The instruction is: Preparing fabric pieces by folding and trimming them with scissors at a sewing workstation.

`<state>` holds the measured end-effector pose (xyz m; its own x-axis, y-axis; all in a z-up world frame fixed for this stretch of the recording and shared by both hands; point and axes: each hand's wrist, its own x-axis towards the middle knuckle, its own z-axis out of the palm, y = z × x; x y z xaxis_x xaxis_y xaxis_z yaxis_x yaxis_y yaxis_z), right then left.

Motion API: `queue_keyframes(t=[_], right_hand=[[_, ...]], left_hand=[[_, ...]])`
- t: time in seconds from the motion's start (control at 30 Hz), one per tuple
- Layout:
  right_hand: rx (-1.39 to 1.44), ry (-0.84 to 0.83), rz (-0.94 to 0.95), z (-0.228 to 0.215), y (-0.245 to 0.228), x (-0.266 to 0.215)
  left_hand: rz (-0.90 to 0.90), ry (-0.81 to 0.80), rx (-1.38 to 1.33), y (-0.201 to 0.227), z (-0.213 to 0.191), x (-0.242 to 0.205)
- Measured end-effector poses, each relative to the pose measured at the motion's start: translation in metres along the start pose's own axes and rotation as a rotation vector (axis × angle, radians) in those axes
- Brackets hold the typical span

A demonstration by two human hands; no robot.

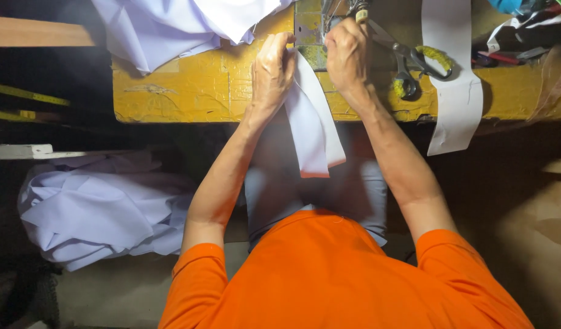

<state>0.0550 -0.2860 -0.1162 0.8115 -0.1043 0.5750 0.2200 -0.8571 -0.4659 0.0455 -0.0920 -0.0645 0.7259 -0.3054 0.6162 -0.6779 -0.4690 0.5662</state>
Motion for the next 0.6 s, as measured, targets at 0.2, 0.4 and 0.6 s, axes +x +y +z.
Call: queue_keyframes(t=[0.2,0.4,0.6], right_hand=[[-0.373,0.035,-0.398,-0.029,-0.007,-0.004],[-0.244,-0.377,0.07,-0.042,0.014,0.003],[-0.058,0.008,-0.477,-0.083,-0.038,-0.016]], left_hand=[[-0.014,0.009,-0.003,-0.005,0.003,0.003],[0.108,-0.012,-0.136,-0.016,0.016,0.022],[0.126,-0.108,-0.233,-0.011,0.015,0.039]])
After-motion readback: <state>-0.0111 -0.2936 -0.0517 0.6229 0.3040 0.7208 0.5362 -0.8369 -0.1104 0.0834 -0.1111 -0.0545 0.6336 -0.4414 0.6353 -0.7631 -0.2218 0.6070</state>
